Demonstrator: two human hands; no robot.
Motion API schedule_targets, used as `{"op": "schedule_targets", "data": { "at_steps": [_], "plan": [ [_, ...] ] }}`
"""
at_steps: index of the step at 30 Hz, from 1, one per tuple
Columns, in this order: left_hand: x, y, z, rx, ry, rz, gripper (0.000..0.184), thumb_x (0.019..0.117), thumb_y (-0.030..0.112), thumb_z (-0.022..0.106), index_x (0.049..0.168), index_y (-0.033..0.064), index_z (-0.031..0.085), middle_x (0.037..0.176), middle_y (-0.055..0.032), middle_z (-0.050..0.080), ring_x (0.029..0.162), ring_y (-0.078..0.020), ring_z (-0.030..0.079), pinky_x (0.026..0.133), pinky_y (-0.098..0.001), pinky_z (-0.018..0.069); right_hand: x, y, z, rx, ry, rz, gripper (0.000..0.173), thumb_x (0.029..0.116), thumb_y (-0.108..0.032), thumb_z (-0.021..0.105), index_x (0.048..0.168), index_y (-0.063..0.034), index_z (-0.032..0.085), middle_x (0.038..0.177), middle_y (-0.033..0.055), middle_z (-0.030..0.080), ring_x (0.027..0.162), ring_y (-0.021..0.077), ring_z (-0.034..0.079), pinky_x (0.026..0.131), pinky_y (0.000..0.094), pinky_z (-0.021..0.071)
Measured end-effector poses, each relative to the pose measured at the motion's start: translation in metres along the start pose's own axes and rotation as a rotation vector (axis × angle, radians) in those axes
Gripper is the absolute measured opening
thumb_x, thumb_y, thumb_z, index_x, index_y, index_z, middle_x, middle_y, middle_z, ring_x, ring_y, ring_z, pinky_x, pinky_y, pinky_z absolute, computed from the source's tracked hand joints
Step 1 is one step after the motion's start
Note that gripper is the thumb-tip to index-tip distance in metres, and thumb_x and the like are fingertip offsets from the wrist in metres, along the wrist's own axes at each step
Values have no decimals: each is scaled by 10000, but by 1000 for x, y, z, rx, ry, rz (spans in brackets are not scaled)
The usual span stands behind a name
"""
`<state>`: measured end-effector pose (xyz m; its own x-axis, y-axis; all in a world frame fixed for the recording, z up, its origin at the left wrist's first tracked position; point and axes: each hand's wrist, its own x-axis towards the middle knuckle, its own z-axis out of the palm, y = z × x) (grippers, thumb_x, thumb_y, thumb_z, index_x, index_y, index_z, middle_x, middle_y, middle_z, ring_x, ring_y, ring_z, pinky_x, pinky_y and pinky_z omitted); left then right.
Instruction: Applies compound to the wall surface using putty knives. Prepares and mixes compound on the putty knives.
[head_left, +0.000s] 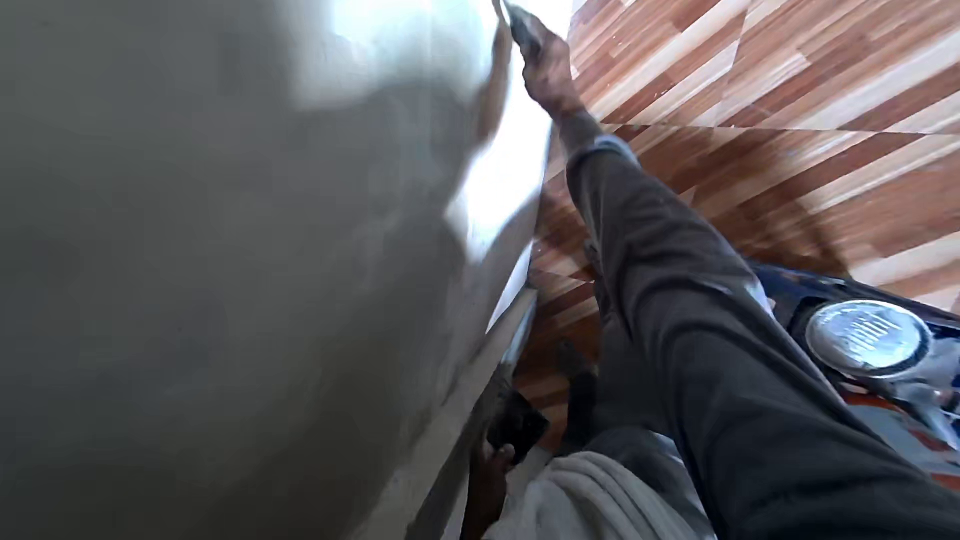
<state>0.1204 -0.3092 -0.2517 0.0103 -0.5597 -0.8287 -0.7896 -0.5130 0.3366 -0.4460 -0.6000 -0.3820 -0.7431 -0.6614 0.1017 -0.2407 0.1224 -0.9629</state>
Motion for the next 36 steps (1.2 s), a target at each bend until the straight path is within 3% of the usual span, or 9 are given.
{"op": "schedule_targets", "data": {
  "at_steps": [4,7,11,15,19,27,30,33,36],
  "plan": [
    [-15,23,0,-22,-153,-54,536,966,-15,528,1478,-91,388,1306,-245,608,1116,-234,645,964,-352,530,10,1,10,66,-1,-82,398,999,-40,510,1355,-110,674,1272,101,714,1189,174,671,1079,352,500],
    [-22,27,2,-62,-150,-41,533,969,-24,513,1479,-104,380,1326,-257,592,1135,-246,637,965,-354,528,-32,3,18,21,-21,-79,394,991,-44,519,1352,-82,672,1229,147,723,1139,236,692,1040,412,515],
    [-28,20,0,-80,-151,-58,549,979,-46,504,1505,-96,356,1413,-264,539,1253,-268,585,1054,-363,484,-97,-10,31,14,-11,-32,389,971,-24,534,1327,-57,686,1151,168,743,1035,263,720,966,434,543],
    [-27,-9,0,-75,-109,-66,561,948,-49,542,1490,-65,397,1355,-230,591,1183,-240,627,1009,-374,517,-151,-23,45,65,23,-42,382,960,-15,556,1312,-60,698,1127,160,752,982,253,732,918,435,563],
    [-22,-60,0,-78,-43,-18,596,908,4,629,1476,-23,450,1265,-200,658,1067,-214,686,921,-387,582,-193,-29,61,63,11,7,402,973,-20,557,1352,-87,676,1178,149,742,1016,256,727,937,448,561],
    [-34,-68,-4,-98,-27,-27,600,918,-9,619,1487,-33,429,1284,-207,645,1091,-209,681,936,-373,579,-263,-63,74,79,4,167,353,966,11,584,1298,-34,696,1218,156,730,1066,281,721,963,457,554],
    [-36,-73,-2,-109,-17,-27,578,926,-5,626,1474,-31,444,1286,-196,647,1092,-200,683,928,-374,589,-290,-58,84,103,-8,95,433,965,68,546,1349,-84,679,1369,101,670,1166,241,700,994,428,565],
    [-41,-72,-2,-106,-11,-17,565,925,12,631,1462,-21,461,1273,-180,654,1078,-187,686,923,-364,591,-319,-52,96,144,-14,78,441,981,57,526,1363,-106,673,1389,86,659,1207,226,677,1015,439,557],
    [-43,-77,-1,-96,-4,36,565,913,35,635,1454,-15,479,1289,-169,654,1115,-180,673,963,-366,575,-347,-62,94,162,-14,31,445,955,107,529,1343,-53,674,1412,112,639,1272,246,643,1065,434,541]
  ]
}}
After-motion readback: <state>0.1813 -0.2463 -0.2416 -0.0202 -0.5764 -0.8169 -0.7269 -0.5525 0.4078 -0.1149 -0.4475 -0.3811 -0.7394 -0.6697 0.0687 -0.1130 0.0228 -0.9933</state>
